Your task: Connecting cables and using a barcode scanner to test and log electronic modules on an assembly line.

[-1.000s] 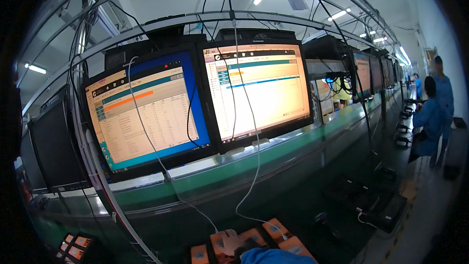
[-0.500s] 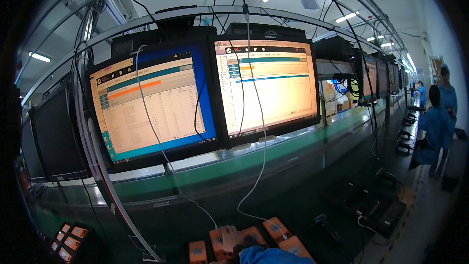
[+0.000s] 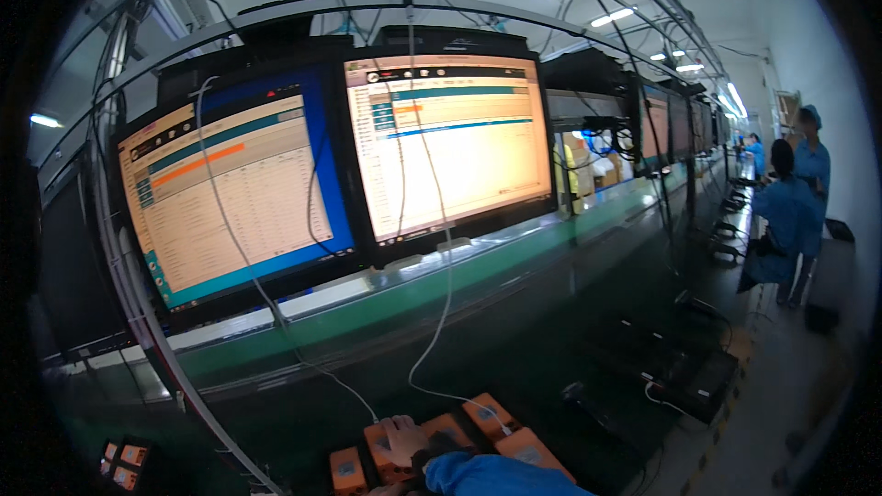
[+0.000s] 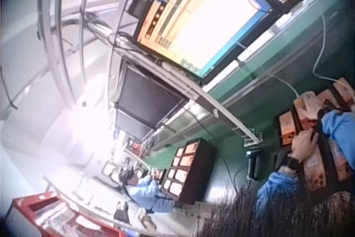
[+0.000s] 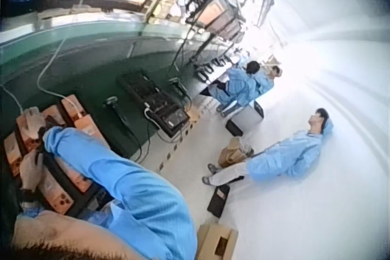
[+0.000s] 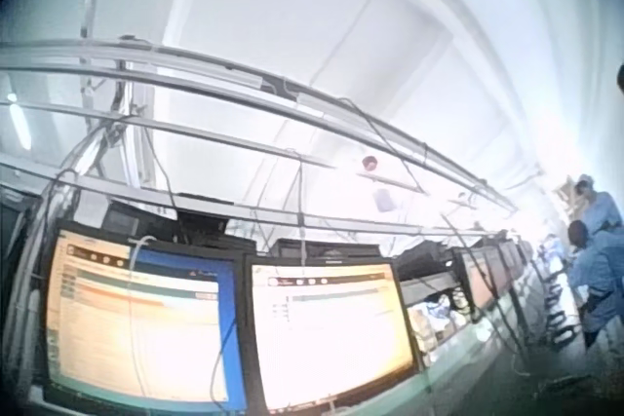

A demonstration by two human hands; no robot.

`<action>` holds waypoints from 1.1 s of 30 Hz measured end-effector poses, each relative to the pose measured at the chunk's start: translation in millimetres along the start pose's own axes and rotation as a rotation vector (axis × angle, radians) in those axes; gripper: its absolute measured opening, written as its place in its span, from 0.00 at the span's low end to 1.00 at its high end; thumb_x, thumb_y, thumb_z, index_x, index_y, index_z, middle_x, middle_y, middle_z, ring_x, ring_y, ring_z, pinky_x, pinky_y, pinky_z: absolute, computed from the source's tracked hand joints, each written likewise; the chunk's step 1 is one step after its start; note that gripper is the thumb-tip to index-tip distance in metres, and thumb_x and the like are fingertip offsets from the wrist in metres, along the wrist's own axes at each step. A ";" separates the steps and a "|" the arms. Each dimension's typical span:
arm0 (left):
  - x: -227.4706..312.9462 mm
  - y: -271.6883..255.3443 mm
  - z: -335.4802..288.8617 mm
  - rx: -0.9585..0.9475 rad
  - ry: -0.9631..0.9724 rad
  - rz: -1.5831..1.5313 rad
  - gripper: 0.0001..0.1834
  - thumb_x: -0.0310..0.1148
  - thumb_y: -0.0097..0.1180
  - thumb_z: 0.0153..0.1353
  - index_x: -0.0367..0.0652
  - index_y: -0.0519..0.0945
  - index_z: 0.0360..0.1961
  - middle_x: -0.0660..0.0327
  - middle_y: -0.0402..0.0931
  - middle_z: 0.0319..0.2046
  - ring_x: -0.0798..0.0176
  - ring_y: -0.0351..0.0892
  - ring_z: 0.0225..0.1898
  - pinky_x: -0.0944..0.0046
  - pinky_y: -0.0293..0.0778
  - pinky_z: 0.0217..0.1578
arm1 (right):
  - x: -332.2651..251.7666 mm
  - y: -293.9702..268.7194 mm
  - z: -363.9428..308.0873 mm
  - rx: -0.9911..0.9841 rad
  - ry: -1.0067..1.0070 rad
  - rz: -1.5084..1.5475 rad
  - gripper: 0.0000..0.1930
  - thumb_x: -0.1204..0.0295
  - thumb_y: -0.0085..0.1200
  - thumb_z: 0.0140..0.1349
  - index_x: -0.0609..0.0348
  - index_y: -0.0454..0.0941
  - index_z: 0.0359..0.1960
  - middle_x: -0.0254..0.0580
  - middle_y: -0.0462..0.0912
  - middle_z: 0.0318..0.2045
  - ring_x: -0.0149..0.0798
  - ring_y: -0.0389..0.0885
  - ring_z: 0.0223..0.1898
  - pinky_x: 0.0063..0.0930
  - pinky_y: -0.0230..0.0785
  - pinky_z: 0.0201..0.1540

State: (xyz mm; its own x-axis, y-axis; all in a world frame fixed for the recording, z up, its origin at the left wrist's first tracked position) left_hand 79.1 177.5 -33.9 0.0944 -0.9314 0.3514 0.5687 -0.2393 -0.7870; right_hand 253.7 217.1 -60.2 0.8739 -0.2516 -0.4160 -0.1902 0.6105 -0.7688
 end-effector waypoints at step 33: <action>13.9 -13.5 14.4 -0.174 -0.029 -0.011 0.16 0.42 0.49 0.65 0.40 0.79 0.40 0.47 0.80 0.32 0.43 0.79 0.35 0.48 0.74 0.35 | 8.5 6.5 0.0 0.054 0.086 0.053 0.26 0.57 0.56 0.57 0.54 0.66 0.54 0.47 0.69 0.53 0.51 0.64 0.61 0.50 0.67 0.54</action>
State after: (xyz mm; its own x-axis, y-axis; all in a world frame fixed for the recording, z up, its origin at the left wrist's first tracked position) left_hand 84.5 171.7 -11.1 0.1139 -0.9210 0.3725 0.4204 -0.2951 -0.8580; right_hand 259.9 219.0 -68.8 0.8213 -0.2797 -0.4972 -0.2086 0.6640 -0.7181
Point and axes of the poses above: each hand's wrist, its own z-axis towards the middle knuckle, its own y-axis out of the palm, x = y × z, the point moved 6 cm from there along z, towards the middle knuckle
